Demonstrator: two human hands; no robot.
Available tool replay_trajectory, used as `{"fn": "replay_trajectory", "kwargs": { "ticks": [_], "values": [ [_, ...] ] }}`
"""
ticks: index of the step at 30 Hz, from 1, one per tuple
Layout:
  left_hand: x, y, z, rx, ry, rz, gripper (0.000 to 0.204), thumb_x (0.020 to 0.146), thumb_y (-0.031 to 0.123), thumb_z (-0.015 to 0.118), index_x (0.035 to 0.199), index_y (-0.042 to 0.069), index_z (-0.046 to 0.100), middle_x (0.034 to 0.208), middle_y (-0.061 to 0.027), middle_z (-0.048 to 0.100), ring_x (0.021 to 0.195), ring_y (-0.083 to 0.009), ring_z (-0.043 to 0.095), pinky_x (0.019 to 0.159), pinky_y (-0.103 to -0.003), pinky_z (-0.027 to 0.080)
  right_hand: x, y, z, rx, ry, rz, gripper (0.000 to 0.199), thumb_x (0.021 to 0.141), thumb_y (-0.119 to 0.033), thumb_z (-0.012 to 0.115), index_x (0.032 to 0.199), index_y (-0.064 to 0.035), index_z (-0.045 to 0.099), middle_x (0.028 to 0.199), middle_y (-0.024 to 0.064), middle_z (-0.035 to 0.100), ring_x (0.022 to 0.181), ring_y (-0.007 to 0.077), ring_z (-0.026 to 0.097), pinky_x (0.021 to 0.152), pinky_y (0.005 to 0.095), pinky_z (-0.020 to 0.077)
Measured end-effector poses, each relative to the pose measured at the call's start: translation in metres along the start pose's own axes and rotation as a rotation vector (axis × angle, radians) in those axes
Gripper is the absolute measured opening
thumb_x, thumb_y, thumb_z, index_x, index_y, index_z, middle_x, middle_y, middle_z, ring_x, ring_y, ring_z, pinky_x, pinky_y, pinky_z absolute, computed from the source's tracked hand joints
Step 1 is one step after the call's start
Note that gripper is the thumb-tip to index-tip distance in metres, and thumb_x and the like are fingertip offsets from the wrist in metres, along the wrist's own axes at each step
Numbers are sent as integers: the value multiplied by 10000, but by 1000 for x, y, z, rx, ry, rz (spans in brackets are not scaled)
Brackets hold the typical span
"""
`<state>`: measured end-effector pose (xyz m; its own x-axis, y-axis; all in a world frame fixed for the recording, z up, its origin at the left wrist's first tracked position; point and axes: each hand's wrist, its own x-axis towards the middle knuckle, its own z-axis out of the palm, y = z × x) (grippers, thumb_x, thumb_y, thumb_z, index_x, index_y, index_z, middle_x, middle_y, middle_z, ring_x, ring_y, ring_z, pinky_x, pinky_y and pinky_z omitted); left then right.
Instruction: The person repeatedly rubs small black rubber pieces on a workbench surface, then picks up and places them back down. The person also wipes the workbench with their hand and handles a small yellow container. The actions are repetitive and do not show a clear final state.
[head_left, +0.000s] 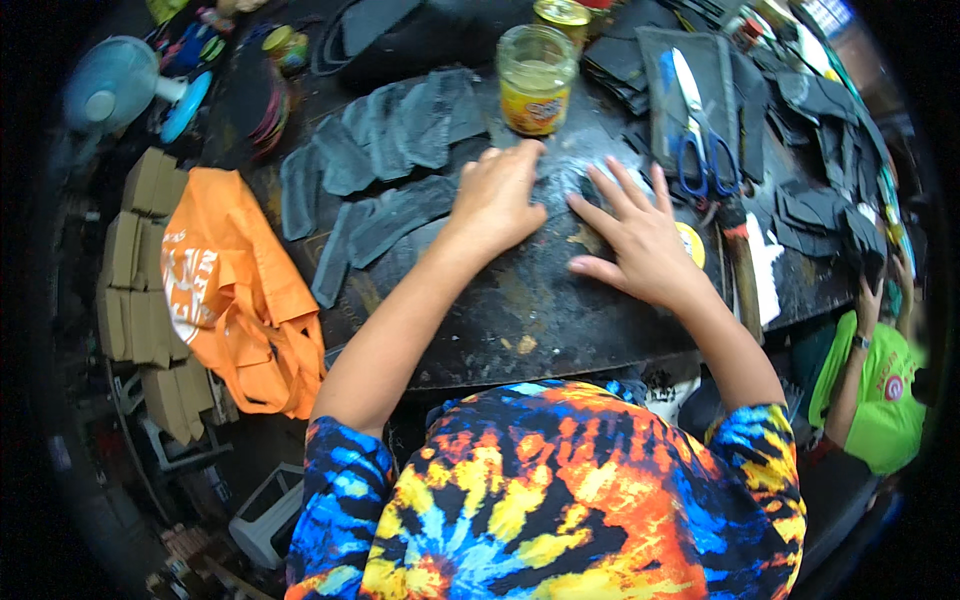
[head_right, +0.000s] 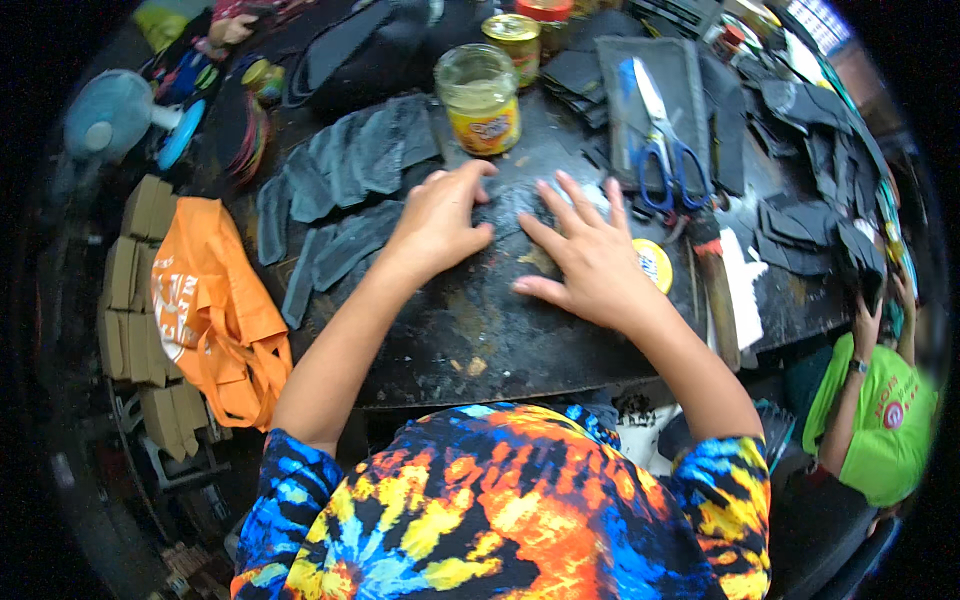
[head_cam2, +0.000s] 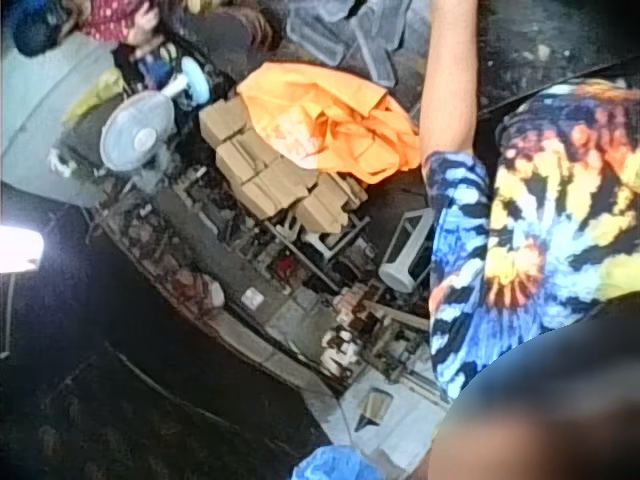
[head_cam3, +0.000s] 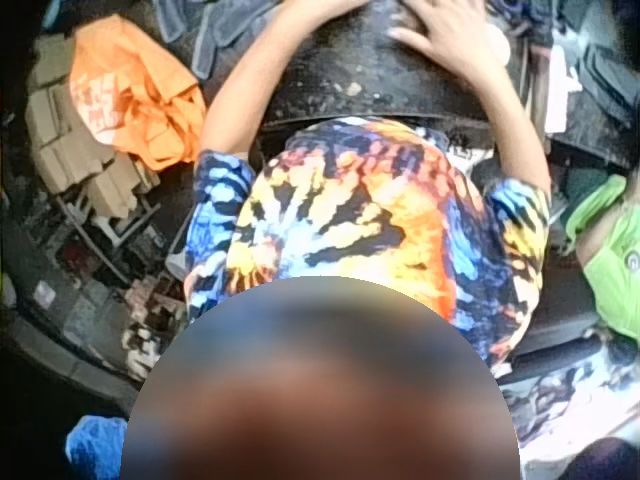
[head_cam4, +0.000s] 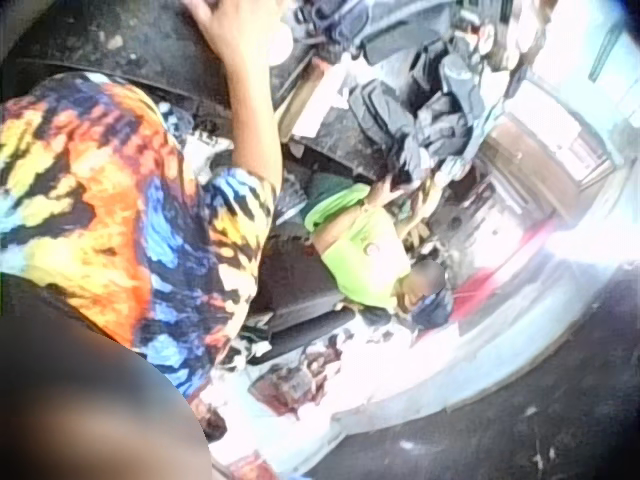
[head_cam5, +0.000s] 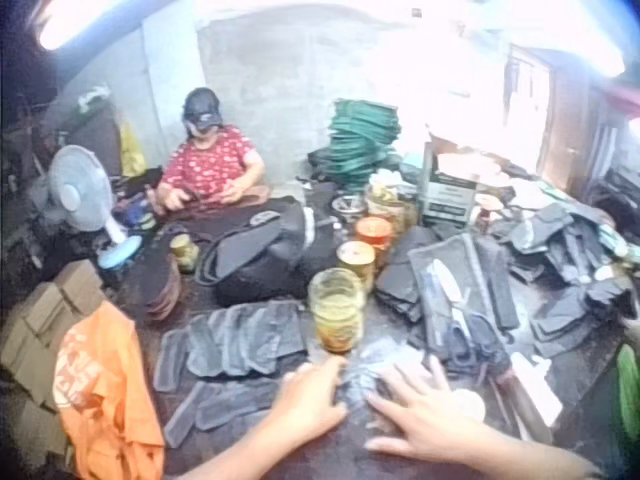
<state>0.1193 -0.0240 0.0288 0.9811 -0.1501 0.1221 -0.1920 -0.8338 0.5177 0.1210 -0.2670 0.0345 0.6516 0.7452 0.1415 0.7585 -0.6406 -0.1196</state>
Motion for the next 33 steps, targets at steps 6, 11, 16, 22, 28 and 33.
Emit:
{"fn": "replay_trajectory", "kwargs": {
  "ticks": [6,11,16,22,28,33],
  "values": [
    [-3,5,0,97,-24,-13,262,726,161,773,974,84,735,1097,-116,701,1177,-328,619,946,-492,465,-34,-7,-25,392,209,200,540,861,-361,778,1306,-78,662,1531,209,503,1453,419,445,1212,520,318],
    [-23,10,-19,-346,262,136,239,817,37,608,1052,8,637,927,-192,684,846,-361,682,766,-443,533,-62,-10,-39,391,324,311,618,926,-361,688,1434,-26,575,1550,209,481,1428,386,468,1206,472,316],
    [-38,-60,-95,-357,575,43,337,888,19,563,1218,-23,618,960,-45,646,837,-126,602,747,-306,518,-77,7,-38,351,368,381,651,905,-267,715,1468,6,533,1518,213,525,1442,361,460,1226,473,287],
    [8,-191,-128,-233,521,-300,496,937,41,481,1421,4,578,1048,-149,730,968,-255,689,896,-365,521,-92,16,-28,364,250,478,910,763,-206,901,1549,-76,461,1372,199,629,1249,358,621,1070,425,486],
    [7,-184,-105,311,742,-95,630,862,-31,515,1488,28,492,1344,-256,598,1298,-409,548,1118,-499,425,-84,16,-21,150,217,362,1041,717,-220,928,1606,-118,396,1381,180,619,1278,379,581,1094,446,467],
    [14,-108,-96,-97,857,56,559,847,-14,669,1395,47,575,1240,-163,643,1142,-296,649,1028,-424,515,-76,11,-25,111,120,402,1019,756,-218,892,1626,-133,369,1267,189,663,1154,384,610,1025,452,492]
  ]
}}
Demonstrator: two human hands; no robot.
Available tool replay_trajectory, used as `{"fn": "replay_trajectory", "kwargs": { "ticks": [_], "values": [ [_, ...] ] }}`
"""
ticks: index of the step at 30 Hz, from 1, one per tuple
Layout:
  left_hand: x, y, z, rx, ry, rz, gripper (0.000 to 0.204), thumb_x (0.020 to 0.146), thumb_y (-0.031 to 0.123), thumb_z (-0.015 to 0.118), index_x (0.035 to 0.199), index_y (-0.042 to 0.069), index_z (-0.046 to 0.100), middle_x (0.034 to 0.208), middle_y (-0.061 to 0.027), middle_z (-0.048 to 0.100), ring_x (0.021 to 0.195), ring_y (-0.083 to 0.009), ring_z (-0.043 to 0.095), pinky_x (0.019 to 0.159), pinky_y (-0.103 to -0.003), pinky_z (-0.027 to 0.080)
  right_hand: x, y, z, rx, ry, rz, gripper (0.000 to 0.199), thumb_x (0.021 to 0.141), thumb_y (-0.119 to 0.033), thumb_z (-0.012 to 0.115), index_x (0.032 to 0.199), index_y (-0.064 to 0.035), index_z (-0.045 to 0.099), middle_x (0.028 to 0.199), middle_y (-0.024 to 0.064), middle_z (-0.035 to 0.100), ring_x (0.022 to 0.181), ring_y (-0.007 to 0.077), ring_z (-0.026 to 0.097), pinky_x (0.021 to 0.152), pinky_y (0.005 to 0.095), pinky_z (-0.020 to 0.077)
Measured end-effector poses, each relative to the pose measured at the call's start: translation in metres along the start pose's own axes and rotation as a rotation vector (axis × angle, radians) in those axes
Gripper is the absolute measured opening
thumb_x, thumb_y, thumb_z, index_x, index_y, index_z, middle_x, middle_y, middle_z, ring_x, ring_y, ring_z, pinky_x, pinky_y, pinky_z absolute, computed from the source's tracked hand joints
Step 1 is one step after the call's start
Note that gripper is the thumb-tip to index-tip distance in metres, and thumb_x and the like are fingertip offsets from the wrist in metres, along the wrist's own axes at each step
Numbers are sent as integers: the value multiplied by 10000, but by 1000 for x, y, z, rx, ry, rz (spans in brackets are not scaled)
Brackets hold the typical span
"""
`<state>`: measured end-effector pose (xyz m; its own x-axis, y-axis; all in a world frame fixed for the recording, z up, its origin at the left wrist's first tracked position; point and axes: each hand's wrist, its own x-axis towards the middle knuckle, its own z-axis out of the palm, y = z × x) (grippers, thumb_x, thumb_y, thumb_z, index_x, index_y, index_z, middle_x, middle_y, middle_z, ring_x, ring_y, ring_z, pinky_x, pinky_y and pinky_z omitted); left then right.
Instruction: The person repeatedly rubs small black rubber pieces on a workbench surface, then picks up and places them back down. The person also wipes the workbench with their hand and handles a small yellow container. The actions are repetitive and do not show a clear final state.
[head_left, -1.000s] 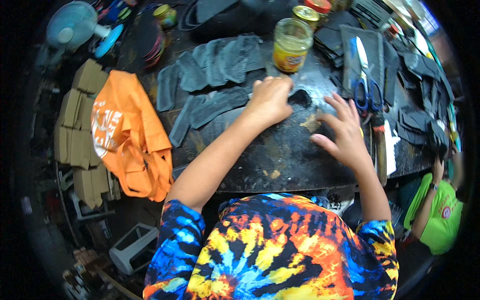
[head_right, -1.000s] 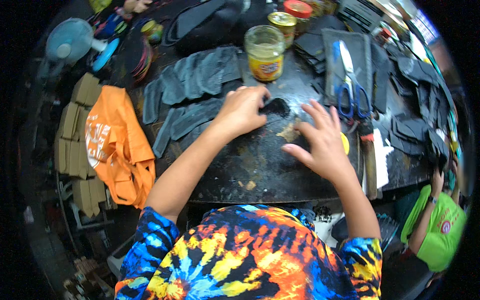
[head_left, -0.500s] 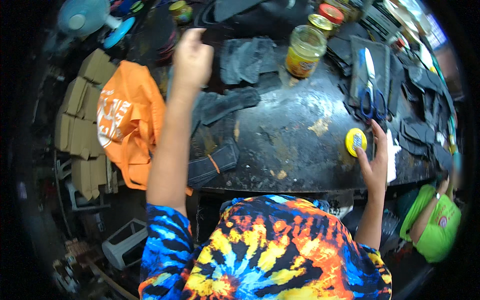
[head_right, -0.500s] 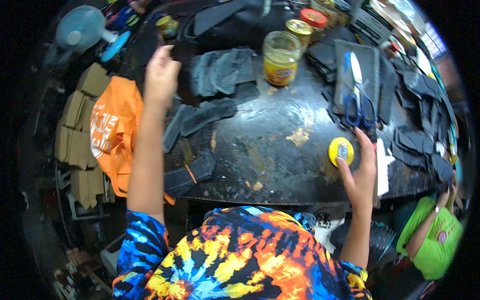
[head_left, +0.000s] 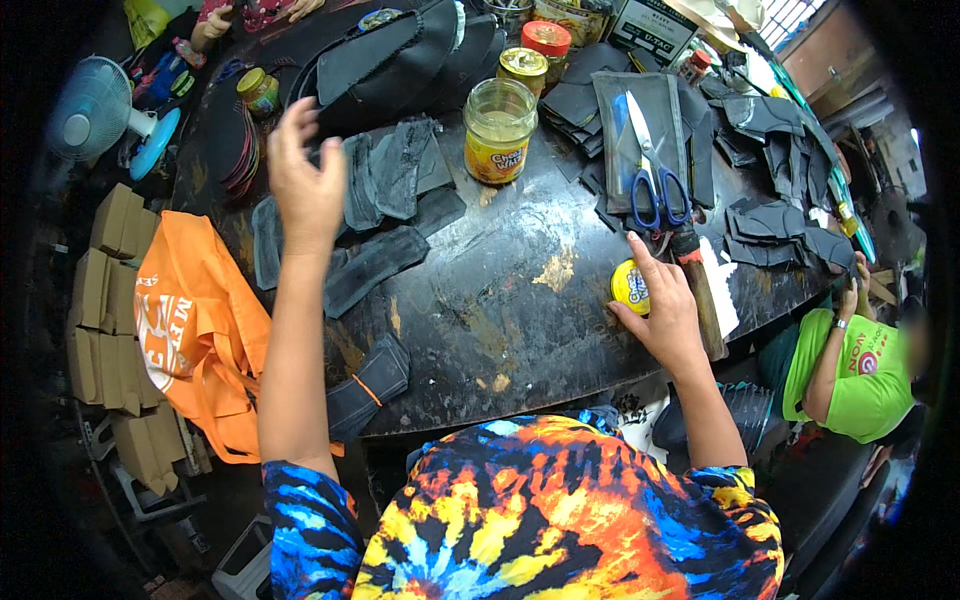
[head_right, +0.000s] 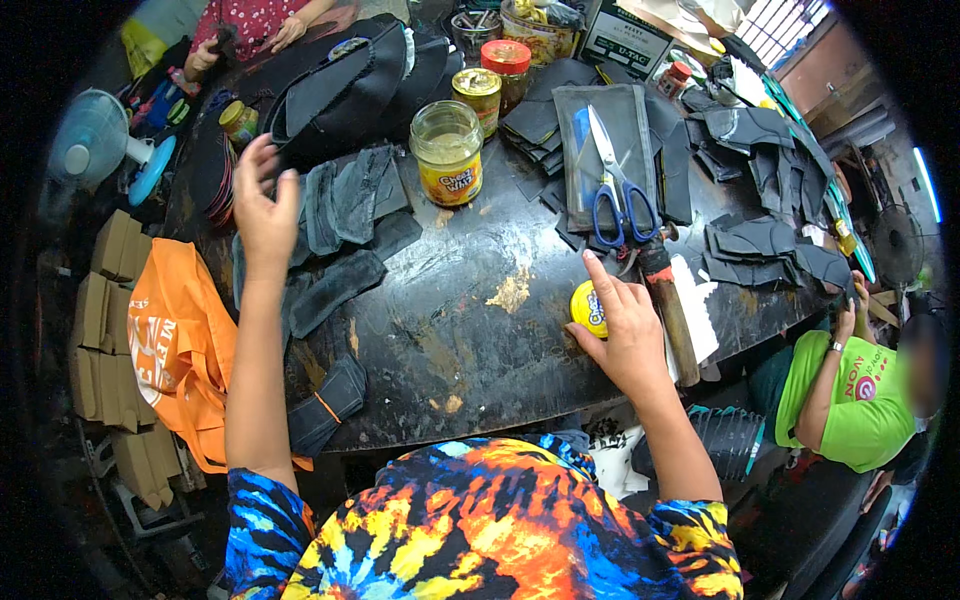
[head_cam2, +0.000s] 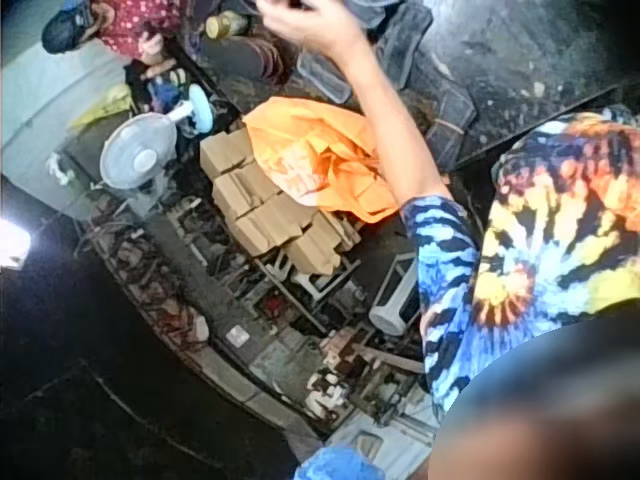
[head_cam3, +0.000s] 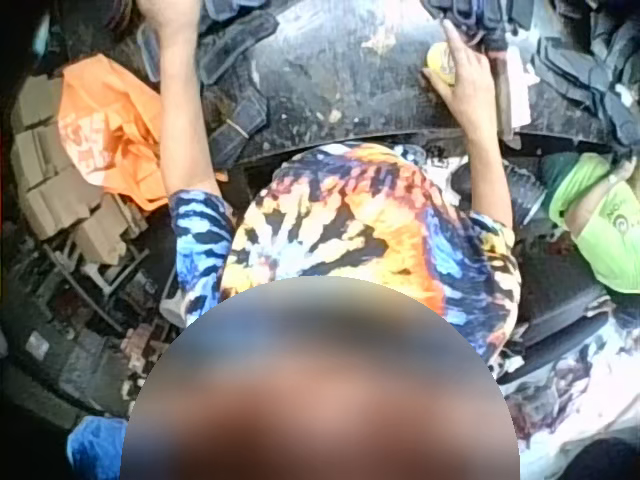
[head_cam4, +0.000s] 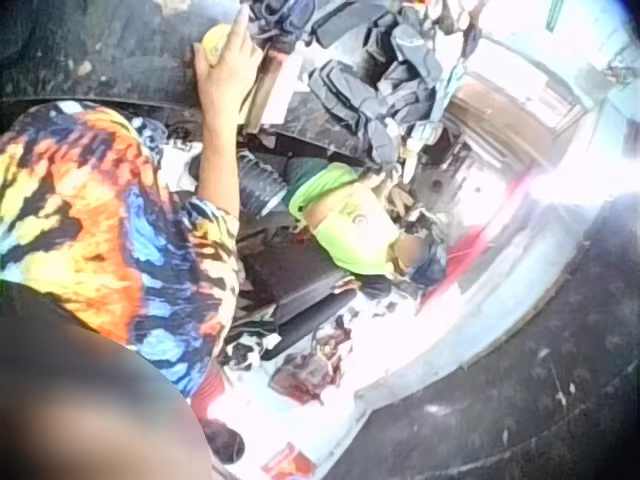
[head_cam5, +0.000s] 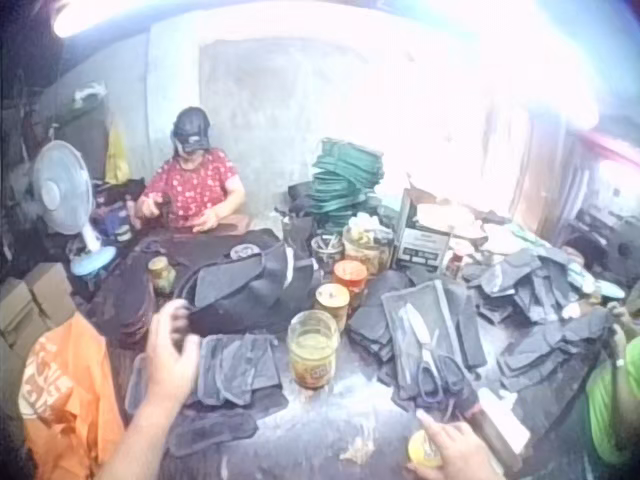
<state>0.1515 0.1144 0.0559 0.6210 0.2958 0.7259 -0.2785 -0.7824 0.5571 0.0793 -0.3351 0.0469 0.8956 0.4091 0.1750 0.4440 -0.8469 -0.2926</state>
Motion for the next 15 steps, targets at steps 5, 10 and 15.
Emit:
{"fn": "replay_trajectory", "kwargs": {
  "ticks": [5,10,15],
  "values": [
    [-21,64,73,-297,-488,-182,1043,682,290,969,1531,37,418,1424,-229,607,1325,-373,596,1099,-454,485,37,-17,-37,427,61,-50,980,765,-171,830,1626,-113,365,1347,229,650,1279,382,633,1091,425,482],
    [-27,80,123,-456,-407,-277,954,661,320,984,1432,50,490,1313,-189,686,1249,-330,662,1059,-412,515,161,-51,-59,482,206,-447,990,802,-181,814,1656,-149,316,1421,175,643,1315,280,615,1090,409,476],
    [-33,77,107,-502,-590,-314,860,651,282,979,1361,55,549,1267,-161,708,1204,-322,683,1042,-418,518,232,-72,-39,462,-192,-560,908,779,-115,815,1601,-157,432,1347,166,662,1303,284,622,1146,420,459]
  ]
}}
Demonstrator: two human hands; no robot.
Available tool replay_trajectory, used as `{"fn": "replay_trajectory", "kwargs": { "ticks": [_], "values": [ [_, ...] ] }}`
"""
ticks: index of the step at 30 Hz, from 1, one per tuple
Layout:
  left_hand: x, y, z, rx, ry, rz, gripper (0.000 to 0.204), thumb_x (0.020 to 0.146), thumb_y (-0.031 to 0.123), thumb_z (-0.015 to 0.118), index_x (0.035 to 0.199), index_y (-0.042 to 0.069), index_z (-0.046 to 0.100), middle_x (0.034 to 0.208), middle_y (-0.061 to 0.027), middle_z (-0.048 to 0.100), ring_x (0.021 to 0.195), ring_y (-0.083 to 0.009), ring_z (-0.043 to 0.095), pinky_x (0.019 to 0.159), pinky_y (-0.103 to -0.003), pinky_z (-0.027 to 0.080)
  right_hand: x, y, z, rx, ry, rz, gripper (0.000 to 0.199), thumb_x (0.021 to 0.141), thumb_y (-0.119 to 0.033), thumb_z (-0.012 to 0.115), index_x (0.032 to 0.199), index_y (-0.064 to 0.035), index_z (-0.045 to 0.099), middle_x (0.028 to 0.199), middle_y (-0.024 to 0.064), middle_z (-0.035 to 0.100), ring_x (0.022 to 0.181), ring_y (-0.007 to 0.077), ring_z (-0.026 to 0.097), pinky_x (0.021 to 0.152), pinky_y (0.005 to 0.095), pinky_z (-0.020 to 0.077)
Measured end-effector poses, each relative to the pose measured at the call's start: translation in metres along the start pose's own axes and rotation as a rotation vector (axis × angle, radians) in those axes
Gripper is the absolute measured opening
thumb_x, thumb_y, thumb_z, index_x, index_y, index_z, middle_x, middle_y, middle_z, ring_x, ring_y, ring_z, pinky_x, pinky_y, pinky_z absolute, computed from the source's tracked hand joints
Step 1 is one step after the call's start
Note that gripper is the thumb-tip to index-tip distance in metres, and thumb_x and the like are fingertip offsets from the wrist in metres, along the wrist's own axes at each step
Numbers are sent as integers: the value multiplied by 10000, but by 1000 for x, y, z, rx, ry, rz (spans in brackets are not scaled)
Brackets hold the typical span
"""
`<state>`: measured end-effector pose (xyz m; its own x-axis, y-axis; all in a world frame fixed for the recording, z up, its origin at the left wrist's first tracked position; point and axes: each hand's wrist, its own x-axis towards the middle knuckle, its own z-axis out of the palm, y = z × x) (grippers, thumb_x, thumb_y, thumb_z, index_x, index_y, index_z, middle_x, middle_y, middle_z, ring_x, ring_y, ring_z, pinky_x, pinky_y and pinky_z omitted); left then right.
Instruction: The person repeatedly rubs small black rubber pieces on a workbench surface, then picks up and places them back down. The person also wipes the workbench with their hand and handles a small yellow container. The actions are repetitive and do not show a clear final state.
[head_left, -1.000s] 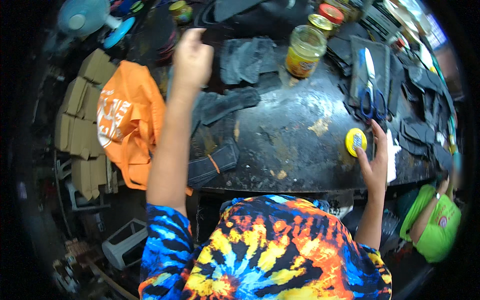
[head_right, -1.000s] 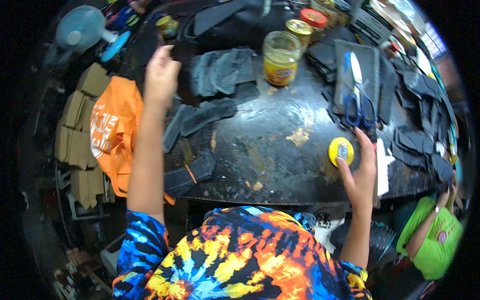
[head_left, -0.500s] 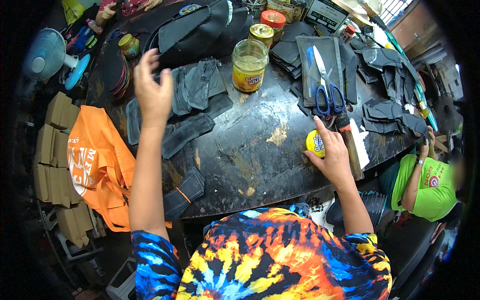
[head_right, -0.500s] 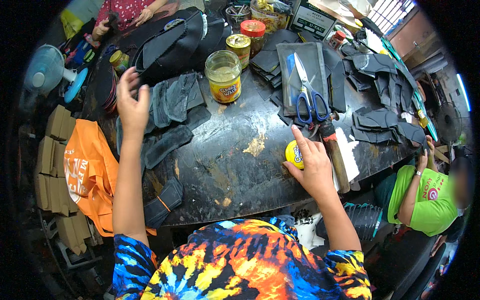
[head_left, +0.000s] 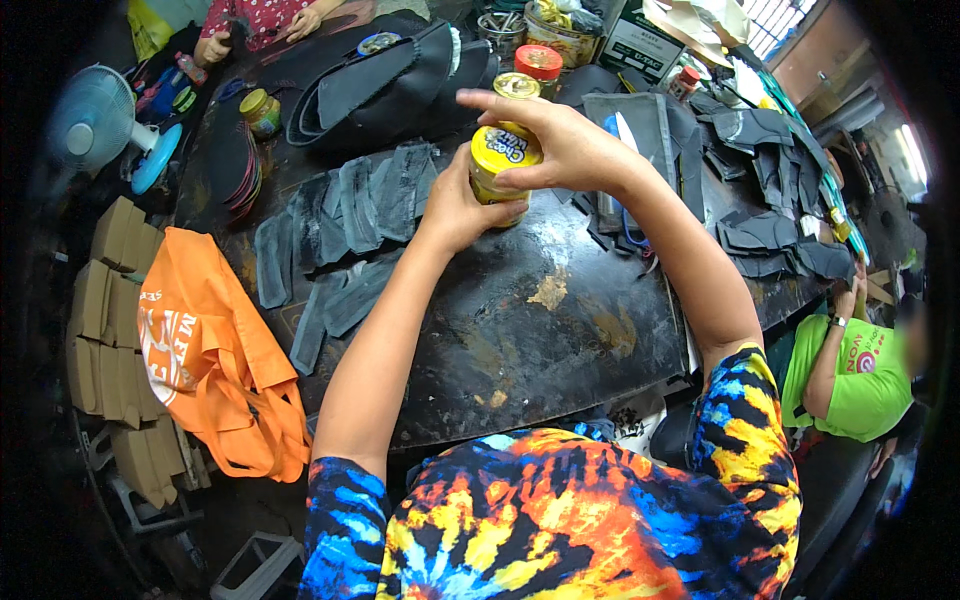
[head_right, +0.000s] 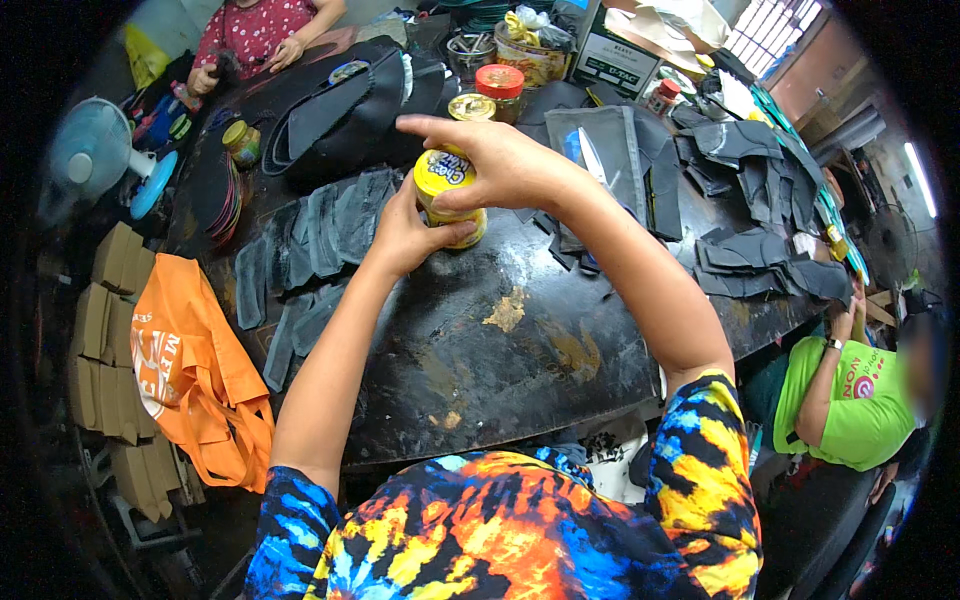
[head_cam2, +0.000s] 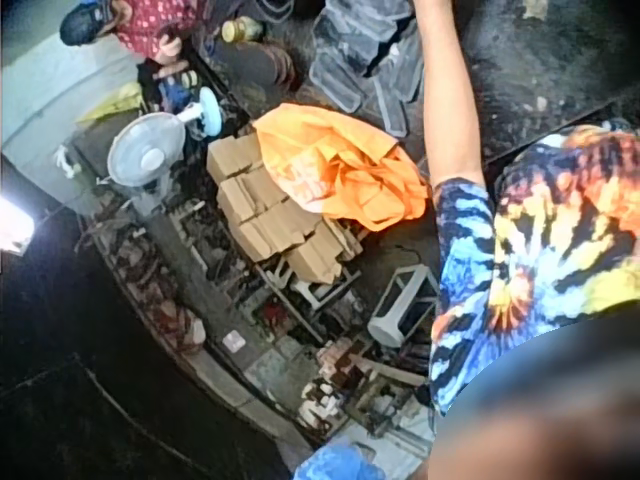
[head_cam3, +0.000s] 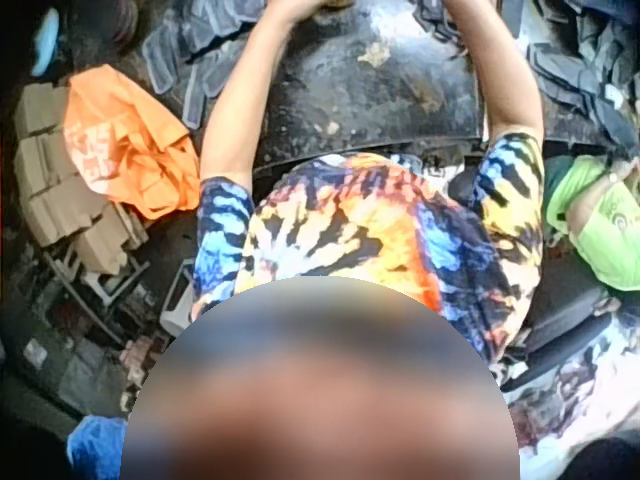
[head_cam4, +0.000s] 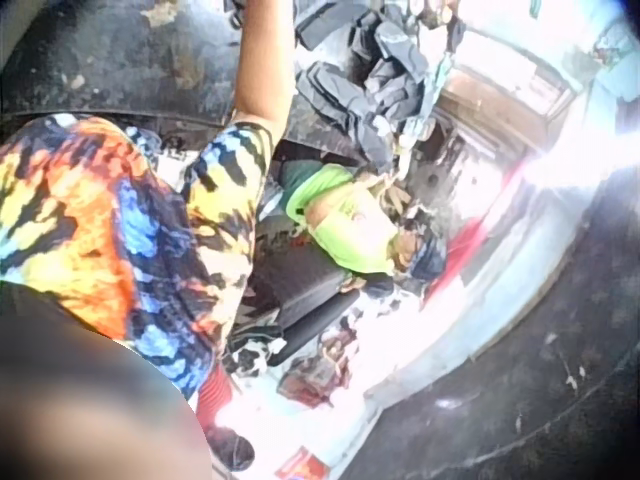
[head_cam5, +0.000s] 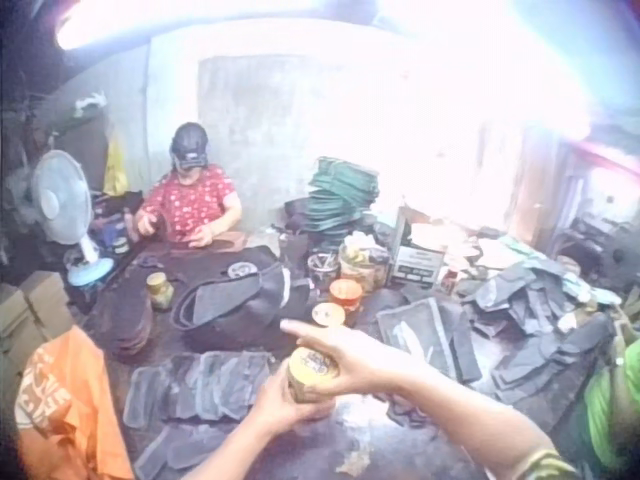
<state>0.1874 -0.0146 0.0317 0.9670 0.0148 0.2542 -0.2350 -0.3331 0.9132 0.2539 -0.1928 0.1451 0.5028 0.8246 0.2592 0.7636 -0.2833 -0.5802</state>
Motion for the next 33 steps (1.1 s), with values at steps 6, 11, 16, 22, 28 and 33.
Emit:
{"fn": "replay_trajectory", "kwargs": {
  "ticks": [6,11,16,22,28,33],
  "values": [
    [16,-6,-24,-168,-396,-80,979,605,260,1003,1429,27,529,1325,-140,691,1270,-263,645,1115,-403,476,-4,16,-6,41,-178,-223,853,742,-142,793,1548,-156,515,1404,172,638,1324,328,591,1171,432,430],
    [19,-3,-2,-188,-323,-40,941,644,283,969,1433,48,514,1357,-128,670,1275,-287,640,1101,-421,485,-12,27,14,-35,51,-201,852,786,-231,790,1576,-176,475,1269,164,674,1200,369,606,1090,462,460],
    [-16,5,76,321,342,90,573,900,314,729,1377,69,526,1294,-190,604,1225,-412,544,1035,-525,413,-29,-5,66,-600,584,37,797,841,-324,804,1564,-208,488,1170,95,669,1103,311,602,912,461,485],
    [5,3,31,68,-22,146,810,718,306,910,1379,30,531,1277,-154,658,1182,-354,634,1019,-480,494,-26,-1,20,-174,247,-19,973,748,-417,874,1588,-167,450,1177,161,694,1116,366,651,958,465,511],
    [14,-1,35,-299,-145,103,846,646,223,938,1364,40,528,1258,-104,678,1169,-246,671,1008,-392,535,-23,27,42,-65,412,-77,762,729,-334,857,1439,-182,627,1139,90,737,1033,319,690,979,425,541],
    [15,-17,95,-246,301,67,683,759,238,875,1310,22,533,1218,-203,660,1129,-397,643,946,-468,519,-18,13,76,-518,734,153,706,742,-291,865,1400,-152,650,1098,113,709,969,310,646,870,413,551]
  ]
}}
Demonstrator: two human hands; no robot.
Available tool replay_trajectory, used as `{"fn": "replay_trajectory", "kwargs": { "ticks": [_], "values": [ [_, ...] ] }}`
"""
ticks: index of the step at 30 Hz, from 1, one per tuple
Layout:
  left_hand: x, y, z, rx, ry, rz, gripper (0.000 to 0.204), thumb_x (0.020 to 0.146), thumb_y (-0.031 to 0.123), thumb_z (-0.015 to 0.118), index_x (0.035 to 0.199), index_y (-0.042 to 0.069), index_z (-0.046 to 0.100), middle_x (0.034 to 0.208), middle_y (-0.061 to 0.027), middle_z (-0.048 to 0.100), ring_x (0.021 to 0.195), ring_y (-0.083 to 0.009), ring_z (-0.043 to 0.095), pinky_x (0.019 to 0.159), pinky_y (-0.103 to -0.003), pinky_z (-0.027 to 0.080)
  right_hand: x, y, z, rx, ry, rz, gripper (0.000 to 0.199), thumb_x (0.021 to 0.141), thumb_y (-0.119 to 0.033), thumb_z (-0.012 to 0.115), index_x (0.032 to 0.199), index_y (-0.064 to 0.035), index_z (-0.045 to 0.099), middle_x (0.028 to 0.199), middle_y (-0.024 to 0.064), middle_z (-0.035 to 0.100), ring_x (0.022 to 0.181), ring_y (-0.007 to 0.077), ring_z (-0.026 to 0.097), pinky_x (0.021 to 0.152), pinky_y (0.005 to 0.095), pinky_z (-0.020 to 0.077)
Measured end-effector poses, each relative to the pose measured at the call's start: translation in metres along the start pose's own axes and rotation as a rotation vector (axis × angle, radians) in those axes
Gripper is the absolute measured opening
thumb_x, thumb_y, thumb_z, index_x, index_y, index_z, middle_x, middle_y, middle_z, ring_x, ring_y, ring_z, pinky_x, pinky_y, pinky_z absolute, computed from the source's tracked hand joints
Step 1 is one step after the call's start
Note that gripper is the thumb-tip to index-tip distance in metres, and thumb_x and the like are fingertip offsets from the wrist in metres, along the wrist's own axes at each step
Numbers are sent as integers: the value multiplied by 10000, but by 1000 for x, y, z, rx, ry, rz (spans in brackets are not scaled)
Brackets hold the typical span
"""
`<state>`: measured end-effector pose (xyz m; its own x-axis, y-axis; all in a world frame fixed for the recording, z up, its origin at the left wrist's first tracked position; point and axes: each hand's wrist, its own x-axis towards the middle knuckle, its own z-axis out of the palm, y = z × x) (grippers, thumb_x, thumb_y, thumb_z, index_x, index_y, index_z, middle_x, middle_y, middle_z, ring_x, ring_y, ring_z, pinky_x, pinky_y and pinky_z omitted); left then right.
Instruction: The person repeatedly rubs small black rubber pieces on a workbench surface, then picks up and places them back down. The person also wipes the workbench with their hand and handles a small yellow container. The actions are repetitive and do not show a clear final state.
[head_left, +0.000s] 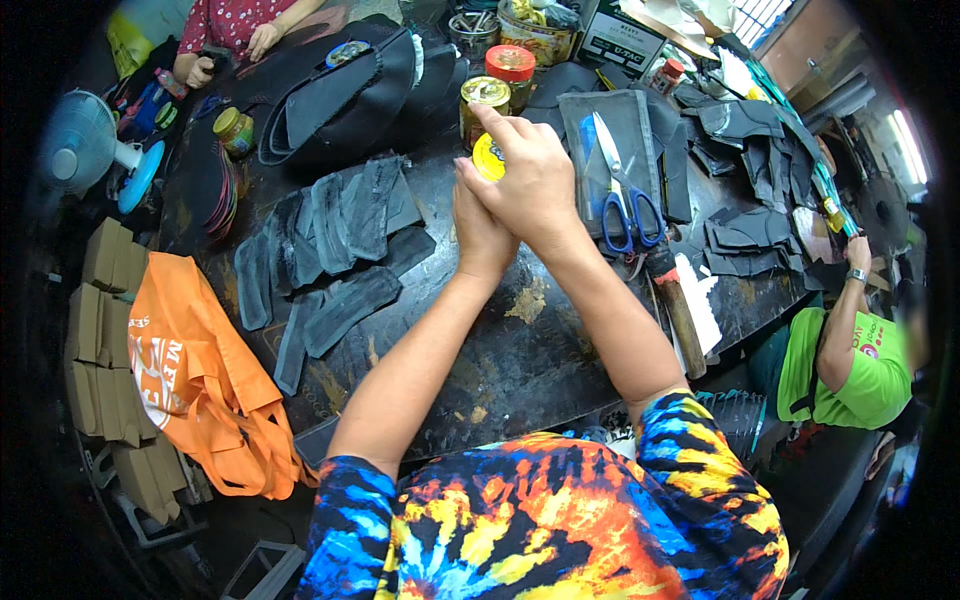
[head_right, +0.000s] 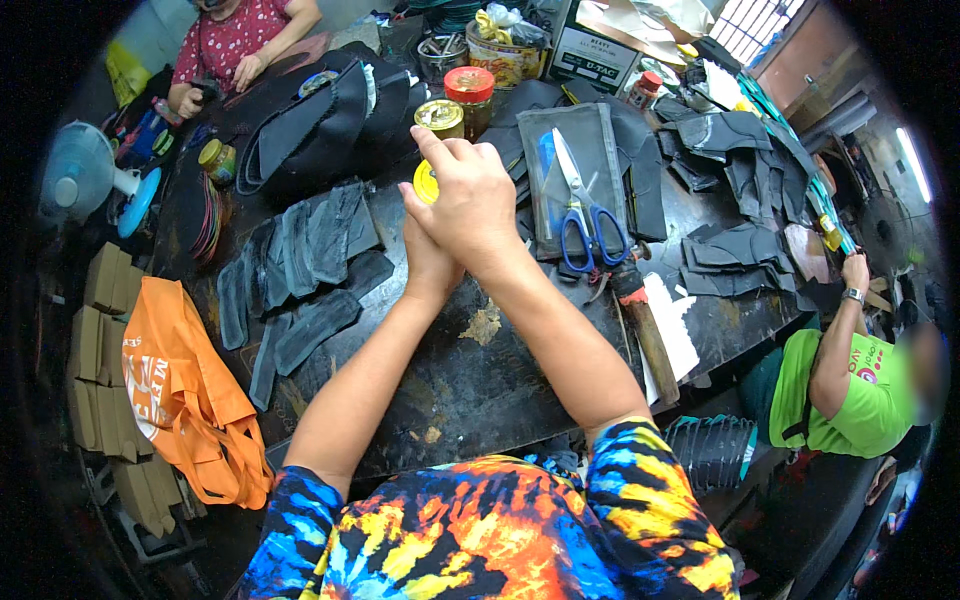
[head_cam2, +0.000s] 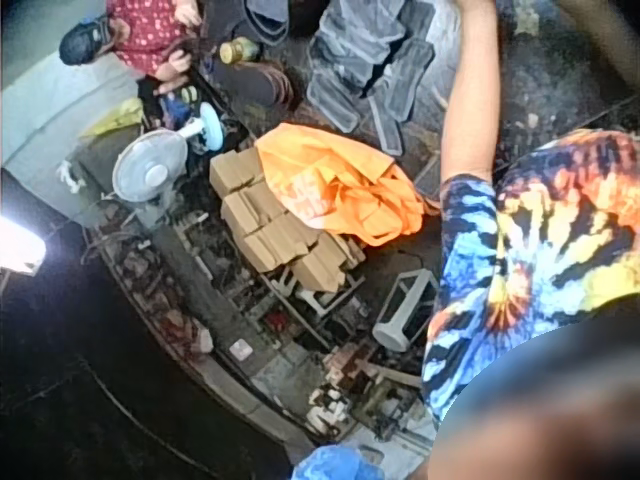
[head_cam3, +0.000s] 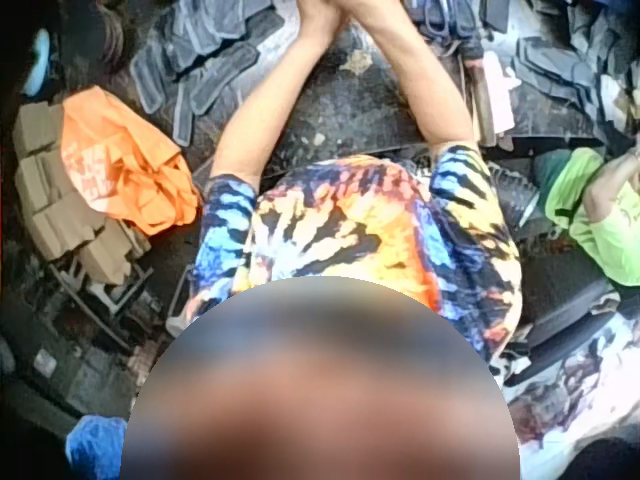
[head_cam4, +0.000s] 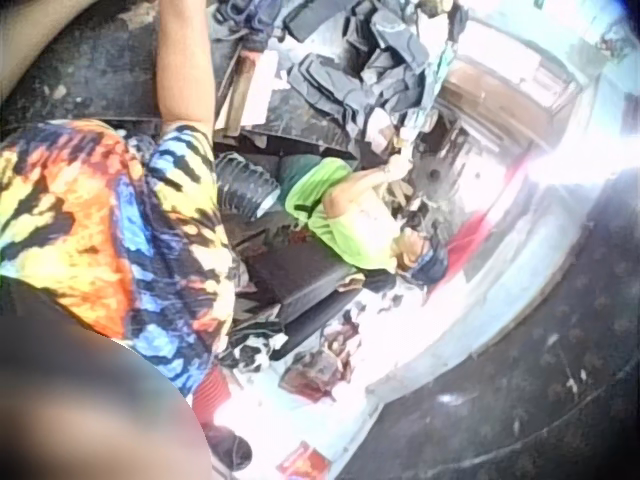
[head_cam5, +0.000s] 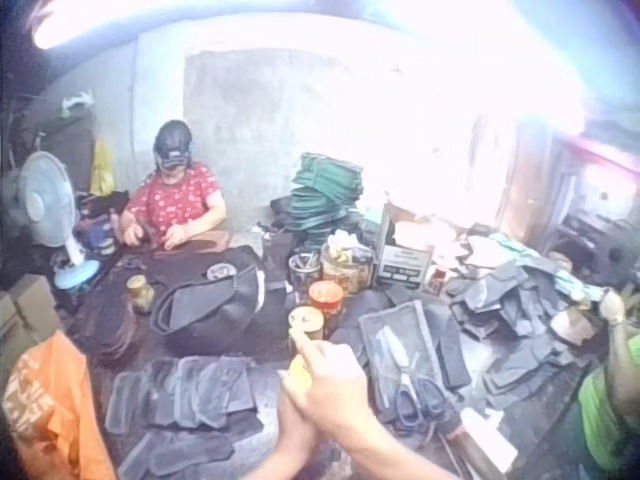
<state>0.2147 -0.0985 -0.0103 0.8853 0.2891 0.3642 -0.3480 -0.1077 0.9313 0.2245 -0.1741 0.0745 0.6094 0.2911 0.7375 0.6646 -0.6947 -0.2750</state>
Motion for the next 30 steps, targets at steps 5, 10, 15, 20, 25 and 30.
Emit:
{"fn": "replay_trajectory", "kwargs": {
  "ticks": [5,10,15,20,25,30],
  "values": [
    [8,7,-20,289,-113,291,713,777,271,883,1351,22,540,1235,-200,652,1198,-398,612,999,-501,491,16,9,-21,-11,-183,-151,833,805,-445,808,1536,-166,519,1159,157,704,1044,356,663,960,456,522],
    [38,23,-61,205,-501,-18,954,643,326,978,1415,36,498,1323,-162,661,1278,-324,627,1075,-451,492,23,34,-24,350,-350,-101,857,793,-419,801,1557,-186,490,1106,195,724,1072,394,669,994,469,514],
    [19,13,-23,163,-208,-19,804,707,300,938,1335,26,519,1241,-182,685,1171,-350,685,961,-438,545,9,11,2,153,-64,67,850,747,-327,845,1512,-137,525,1074,185,724,1010,375,674,892,454,552],
    [16,14,-25,126,-282,18,778,729,298,937,1320,27,507,1247,-181,692,1164,-343,691,953,-438,550,8,26,-9,329,-134,39,789,823,-375,833,1501,-99,537,1243,212,683,1168,399,629,1037,452,491],
    [13,19,-26,86,-172,-9,889,667,299,993,1347,45,478,1304,-177,675,1211,-311,671,1010,-413,535,-17,57,-40,493,-343,146,562,923,-329,787,1441,-160,648,1597,214,471,1544,405,339,1236,463,305],
    [14,14,-28,53,-219,23,911,641,247,1009,1350,50,471,1308,-162,673,1239,-282,655,1038,-403,520,4,55,-78,233,-416,48,354,876,-312,838,1209,-199,789,1427,164,633,1452,374,466,1221,520,324]
  ]
}}
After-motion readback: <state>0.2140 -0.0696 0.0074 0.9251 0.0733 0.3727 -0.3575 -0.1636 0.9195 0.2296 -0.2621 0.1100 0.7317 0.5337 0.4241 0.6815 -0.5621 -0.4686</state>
